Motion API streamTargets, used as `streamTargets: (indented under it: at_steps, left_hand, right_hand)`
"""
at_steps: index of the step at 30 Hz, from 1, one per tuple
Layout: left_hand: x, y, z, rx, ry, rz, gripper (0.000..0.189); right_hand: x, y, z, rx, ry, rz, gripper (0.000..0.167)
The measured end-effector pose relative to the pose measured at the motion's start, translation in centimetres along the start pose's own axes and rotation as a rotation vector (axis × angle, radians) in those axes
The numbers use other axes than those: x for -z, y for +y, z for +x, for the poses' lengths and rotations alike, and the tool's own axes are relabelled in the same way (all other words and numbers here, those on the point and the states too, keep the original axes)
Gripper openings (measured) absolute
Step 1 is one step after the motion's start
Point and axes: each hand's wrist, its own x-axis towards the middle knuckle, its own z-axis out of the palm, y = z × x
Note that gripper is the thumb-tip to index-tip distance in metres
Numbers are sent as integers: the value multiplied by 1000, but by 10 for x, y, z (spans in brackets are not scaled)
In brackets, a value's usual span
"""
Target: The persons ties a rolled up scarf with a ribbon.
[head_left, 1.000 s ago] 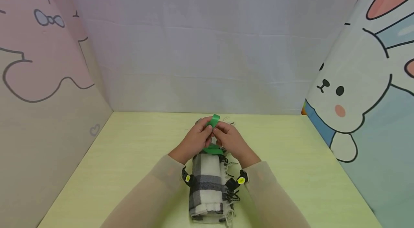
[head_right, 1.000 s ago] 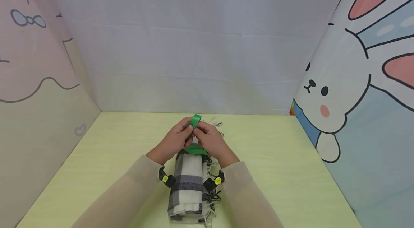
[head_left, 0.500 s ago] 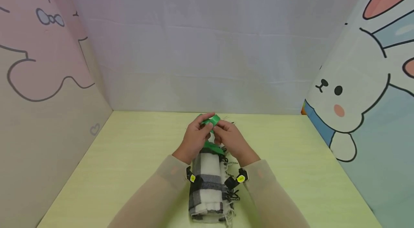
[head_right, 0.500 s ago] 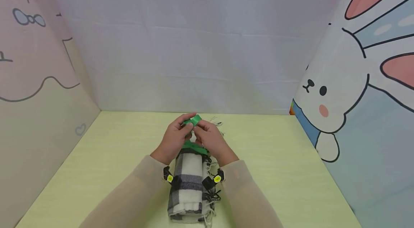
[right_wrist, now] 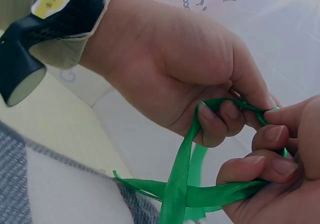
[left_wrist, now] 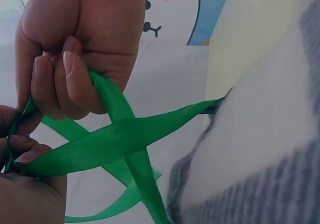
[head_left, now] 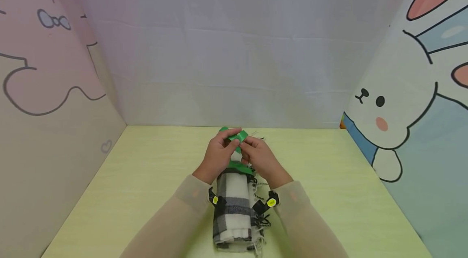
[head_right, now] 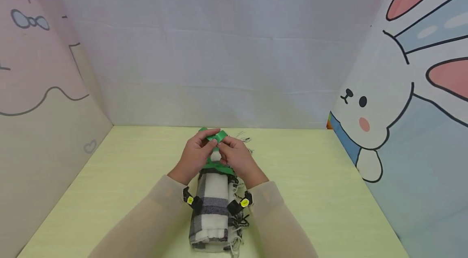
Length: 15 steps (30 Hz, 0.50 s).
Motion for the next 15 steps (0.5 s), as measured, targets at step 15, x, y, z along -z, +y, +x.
streamTargets:
  at_steps: [15]
  left_hand:
    - [25, -3, 8, -48, -185, 364, 36]
  right_hand:
    - [2, 7, 3, -21, -49, -33, 23]
